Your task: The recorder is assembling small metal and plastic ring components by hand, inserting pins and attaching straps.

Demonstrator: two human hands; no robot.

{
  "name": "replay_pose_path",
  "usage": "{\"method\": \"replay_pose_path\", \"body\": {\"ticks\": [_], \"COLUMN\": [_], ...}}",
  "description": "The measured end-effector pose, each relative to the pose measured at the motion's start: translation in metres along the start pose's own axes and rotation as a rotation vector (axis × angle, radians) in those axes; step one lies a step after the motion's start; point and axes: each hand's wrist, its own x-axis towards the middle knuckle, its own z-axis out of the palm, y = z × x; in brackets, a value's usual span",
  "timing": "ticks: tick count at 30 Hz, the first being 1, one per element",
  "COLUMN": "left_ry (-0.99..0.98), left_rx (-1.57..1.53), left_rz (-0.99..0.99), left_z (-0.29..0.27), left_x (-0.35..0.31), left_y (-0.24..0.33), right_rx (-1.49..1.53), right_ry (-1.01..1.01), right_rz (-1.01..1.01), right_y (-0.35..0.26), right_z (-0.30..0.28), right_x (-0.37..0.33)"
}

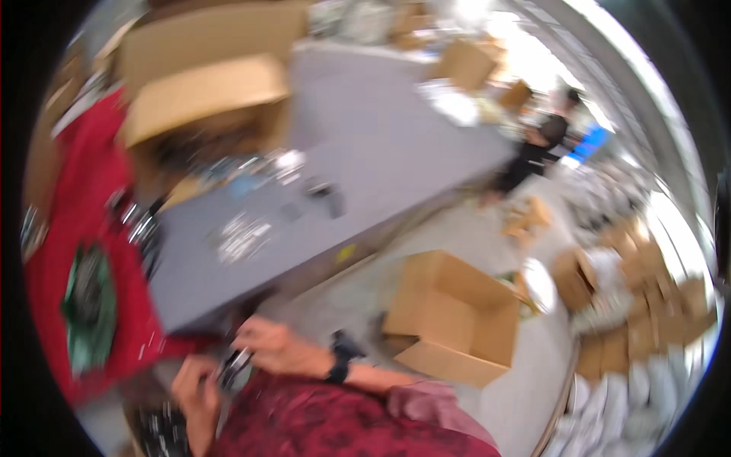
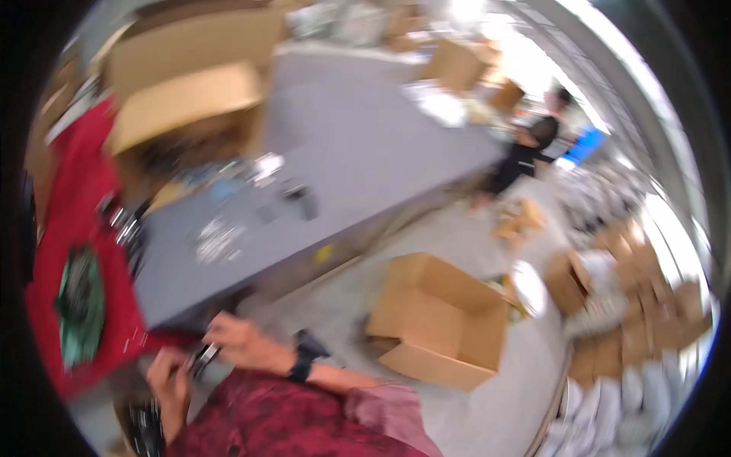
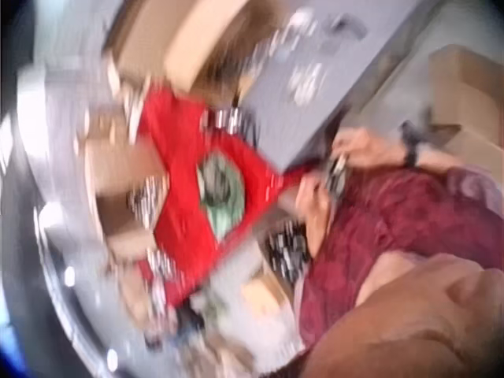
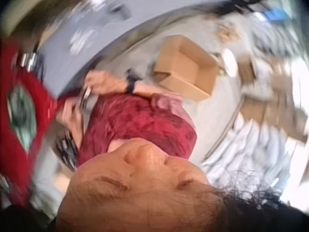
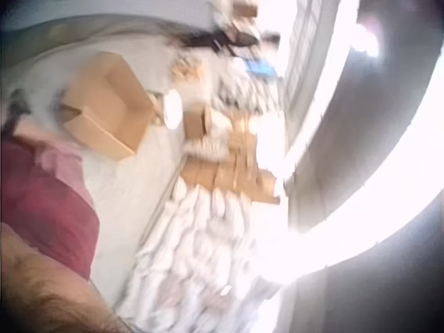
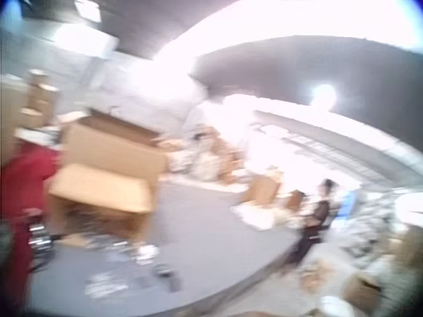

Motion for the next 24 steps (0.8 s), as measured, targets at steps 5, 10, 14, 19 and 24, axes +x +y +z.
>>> {"method": "replay_pose_path", "body": {"ticks": [5,10,14,19,24], "left_ry": [-0.048,-0.008,-0.017,-0.027,-0.030], "left_rx": [0.044,0.044,0.068,0.045,0.052], "left_rz": [0.039,0.046,0.027,0.005,0.011], "left_z": [0.011,0.011,0.006,0.005,0.007], "left_x": [0.012,-0.002,-0.005,-0.004,-0.005], "left_y": [0.014,0.019,0.019,0.014,0.009], "right_rx": [-0.090,-0.012,-0.042,-0.063,-0.050], "right_ry": [0.037,0.013,0.025,0.037,0.051], "right_rz": [0.200,0.153,0.134,0.103,0.124], "right_y": [-0.022,-0.010,-0.015,-0.013,-0.010], "right_z": [-0.024,-0.015,-0.011,-0.009,-0.008], "right_x": [-0.004,-0.005,-0.001,0.000,-0.001]}}
